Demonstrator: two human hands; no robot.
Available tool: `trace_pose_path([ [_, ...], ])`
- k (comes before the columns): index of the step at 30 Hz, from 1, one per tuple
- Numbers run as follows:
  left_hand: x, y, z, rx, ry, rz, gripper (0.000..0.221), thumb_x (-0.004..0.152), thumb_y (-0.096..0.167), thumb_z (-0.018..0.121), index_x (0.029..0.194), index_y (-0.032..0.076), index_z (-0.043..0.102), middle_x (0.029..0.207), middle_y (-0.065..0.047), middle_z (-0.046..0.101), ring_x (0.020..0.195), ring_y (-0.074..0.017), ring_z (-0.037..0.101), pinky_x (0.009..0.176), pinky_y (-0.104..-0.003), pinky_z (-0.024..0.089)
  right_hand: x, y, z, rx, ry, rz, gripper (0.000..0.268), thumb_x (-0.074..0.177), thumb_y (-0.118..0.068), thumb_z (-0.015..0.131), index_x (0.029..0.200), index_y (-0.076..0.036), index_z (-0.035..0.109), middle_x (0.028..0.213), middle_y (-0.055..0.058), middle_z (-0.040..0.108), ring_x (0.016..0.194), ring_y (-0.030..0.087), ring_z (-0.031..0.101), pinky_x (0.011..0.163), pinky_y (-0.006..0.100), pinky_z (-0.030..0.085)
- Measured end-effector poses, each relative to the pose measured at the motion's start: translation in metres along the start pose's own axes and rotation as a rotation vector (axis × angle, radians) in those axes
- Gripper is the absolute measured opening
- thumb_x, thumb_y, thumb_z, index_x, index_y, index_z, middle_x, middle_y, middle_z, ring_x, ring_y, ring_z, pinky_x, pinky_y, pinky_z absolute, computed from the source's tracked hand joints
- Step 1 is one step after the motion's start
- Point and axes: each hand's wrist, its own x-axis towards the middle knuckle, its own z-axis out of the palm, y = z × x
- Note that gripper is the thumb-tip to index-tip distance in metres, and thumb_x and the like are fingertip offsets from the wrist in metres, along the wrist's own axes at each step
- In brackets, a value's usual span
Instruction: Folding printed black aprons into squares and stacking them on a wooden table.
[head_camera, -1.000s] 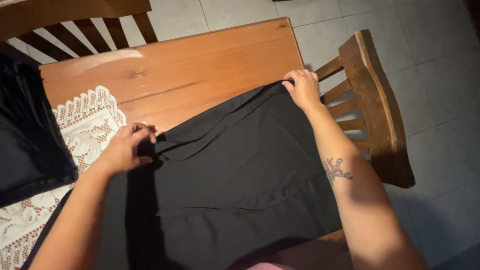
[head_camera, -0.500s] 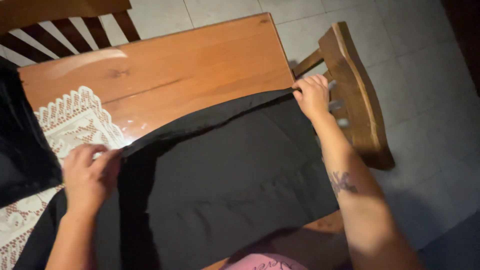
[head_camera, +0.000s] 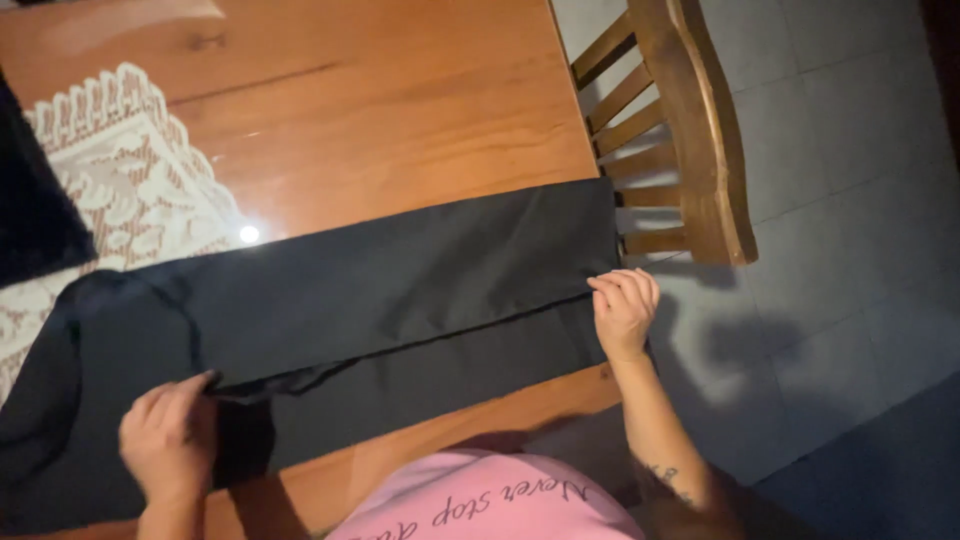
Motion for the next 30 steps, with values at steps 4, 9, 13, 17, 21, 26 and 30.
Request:
trace_pose_path([
  [4, -0.011, 0.026, 0.017, -0.201, -0.068, -0.236, 0.043, 0.087, 0.005, 0.064, 0.127, 0.013, 0.076, 0.109, -0.01, 0.074, 0.105, -0.0307, 0.065, 0.099, -0.039, 0.051, -0.029, 0.008, 0.01, -0.036, -0.073, 0.051, 0.027, 0.083, 0.006, 0.07, 0.092, -0.018, 0.077, 0.1, -0.001, 0.068, 0.1, 0.027, 0.063, 0.102, 0.047, 0.045],
  [9, -0.013, 0.046, 0.027, -0.354, -0.02, -0.513, 0.024, 0.099, 0.019, 0.069, 0.121, 0.015, 0.077, 0.107, -0.009, 0.074, 0.1, -0.028, 0.064, 0.093, -0.039, 0.05, -0.044, 0.028, 0.017, -0.114, -0.005, 0.022, 0.029, 0.078, -0.004, 0.072, 0.094, -0.026, 0.08, 0.103, -0.003, 0.068, 0.099, 0.029, 0.061, 0.094, 0.048, 0.045],
  [13, 0.003, 0.065, 0.019, -0.434, -0.123, -0.682, 0.035, 0.094, 0.019, 0.071, 0.128, 0.02, 0.069, 0.107, -0.01, 0.076, 0.1, -0.0341, 0.068, 0.091, -0.048, 0.052, -0.053, 0.038, 0.03, -0.213, -0.022, 0.148, 0.038, 0.084, 0.0, 0.072, 0.1, -0.033, 0.079, 0.117, -0.002, 0.065, 0.106, 0.029, 0.06, 0.095, 0.046, 0.045],
  [17, 0.041, 0.07, 0.013, -0.506, -0.124, -0.878, 0.069, 0.084, 0.015, 0.08, 0.145, 0.008, 0.047, 0.11, -0.02, 0.073, 0.102, -0.0417, 0.07, 0.086, -0.058, 0.052, -0.041, 0.055, 0.035, -0.234, -0.218, 0.327, 0.039, 0.093, 0.005, 0.062, 0.103, -0.029, 0.079, 0.114, -0.005, 0.066, 0.112, 0.024, 0.061, 0.096, 0.043, 0.045],
  [21, 0.06, -0.007, 0.081, -0.404, -0.025, -0.736, 0.059, 0.087, 0.024, 0.087, 0.135, 0.004, 0.06, 0.103, -0.015, 0.074, 0.092, -0.0382, 0.072, 0.077, -0.055, 0.056, -0.008, 0.099, 0.072, -0.061, -0.056, 0.388, 0.041, 0.086, 0.012, 0.062, 0.108, -0.018, 0.078, 0.104, 0.006, 0.069, 0.102, 0.029, 0.068, 0.092, 0.039, 0.052],
  [26, 0.113, -0.072, 0.126, -0.23, -0.303, -0.908, 0.085, 0.096, 0.077, 0.077, 0.117, -0.006, 0.076, 0.107, -0.031, 0.074, 0.104, -0.0472, 0.069, 0.089, -0.051, 0.051, 0.061, 0.126, 0.11, 0.07, -0.522, 0.89, 0.05, 0.082, -0.056, 0.067, 0.105, -0.013, 0.079, 0.103, 0.006, 0.078, 0.1, 0.023, 0.073, 0.081, 0.039, 0.05],
  [30, 0.115, -0.088, 0.14, -0.17, -0.27, -0.951, 0.079, 0.094, 0.072, 0.087, 0.102, -0.005, 0.076, 0.098, -0.028, 0.076, 0.092, -0.049, 0.072, 0.079, -0.052, 0.053, 0.092, 0.119, 0.108, 0.095, -0.545, 1.128, 0.067, 0.07, -0.048, 0.085, 0.125, -0.012, 0.074, 0.122, 0.005, 0.075, 0.112, 0.023, 0.07, 0.092, 0.037, 0.053],
])
